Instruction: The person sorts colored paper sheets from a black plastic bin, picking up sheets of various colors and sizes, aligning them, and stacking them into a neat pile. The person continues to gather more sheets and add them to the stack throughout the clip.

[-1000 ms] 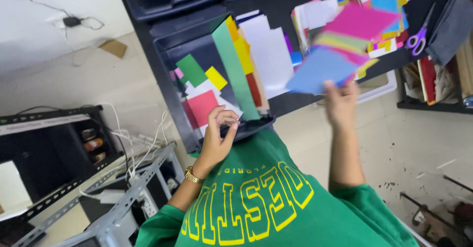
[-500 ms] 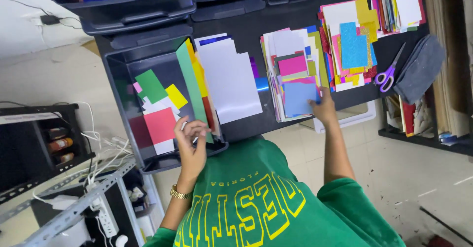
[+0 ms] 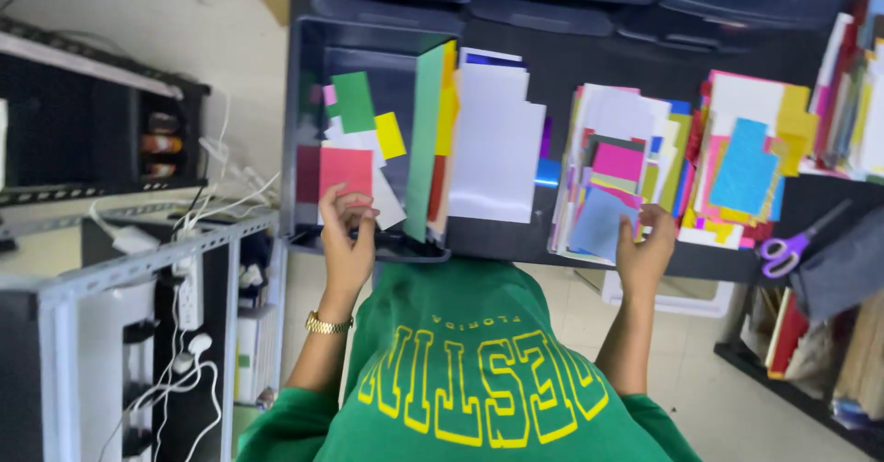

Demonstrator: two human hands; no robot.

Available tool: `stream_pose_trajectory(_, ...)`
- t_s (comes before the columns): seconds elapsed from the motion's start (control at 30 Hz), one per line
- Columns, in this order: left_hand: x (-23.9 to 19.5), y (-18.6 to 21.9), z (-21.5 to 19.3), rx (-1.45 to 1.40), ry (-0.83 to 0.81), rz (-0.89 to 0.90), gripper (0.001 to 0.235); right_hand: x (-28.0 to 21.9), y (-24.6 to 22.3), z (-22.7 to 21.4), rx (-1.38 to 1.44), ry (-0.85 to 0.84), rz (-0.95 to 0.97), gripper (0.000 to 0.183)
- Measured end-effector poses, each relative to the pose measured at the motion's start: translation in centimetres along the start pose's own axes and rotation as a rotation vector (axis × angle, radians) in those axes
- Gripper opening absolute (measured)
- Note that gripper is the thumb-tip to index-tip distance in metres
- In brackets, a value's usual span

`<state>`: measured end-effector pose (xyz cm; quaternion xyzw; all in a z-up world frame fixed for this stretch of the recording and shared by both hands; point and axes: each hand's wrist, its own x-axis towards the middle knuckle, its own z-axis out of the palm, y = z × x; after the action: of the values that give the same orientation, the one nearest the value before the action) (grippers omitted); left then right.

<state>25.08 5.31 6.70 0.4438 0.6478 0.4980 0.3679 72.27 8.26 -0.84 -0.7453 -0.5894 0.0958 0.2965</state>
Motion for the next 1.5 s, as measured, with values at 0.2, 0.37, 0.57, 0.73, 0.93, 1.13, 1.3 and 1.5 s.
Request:
stream_pose_trajectory(0.2,3.4,-4.8,1.4,-0.079,-0.065,-0.109,0.056,2.3,-13.7,3.8,0.226,-0.192,-0.196,0.023)
stream_pose_trajectory(0.37,7.6,-5.8,5.8,0.183,-0.352,-0.028,0.079,-0.3,-25.2,7.7,0.249,-0.3,-0.235,0.022)
stream_pose_trajectory(0.57,11.7,-4.3,2.8,0.258,-0.639,-0.193,0.076,-4.7,-32.5,9.9,0.291,-0.171,-0.077,0.019)
stream_pose_trajectory(0.73,13.1,-2.1,-4.0,-0.107,-0.532,-0.229,0.072,-7.6,-33.6,10.8,0.125,0.002,-0.015,0.026)
stream_pose_trajectory(0.93,14.6,-8.5,-2.0,-0.175,-0.571,-0.241,0.083,-8.6,-34.3,14.6,-0.185,0.106,0.028,0.027)
stream_pose_trajectory(1.13,14.4,-14.5,2.0,0.072,-0.601,-0.155,0.091,-8.1,-36.4,14.4,-0.084,0.235,0.077,0.005)
stream_pose_trajectory(1.3,15.0,-13.2,0.7,0.017,-0.564,-0.08,0.073,-7.7,-36.8,10.1,-0.07,0.454,0.029,0.01)
stream_pose_trajectory(1.5,16.9,-3.1,-10.1,-0.085,-0.455,0.148,0.037,-7.7,-39.3,4.5,0.122,0.797,-0.032,0.023)
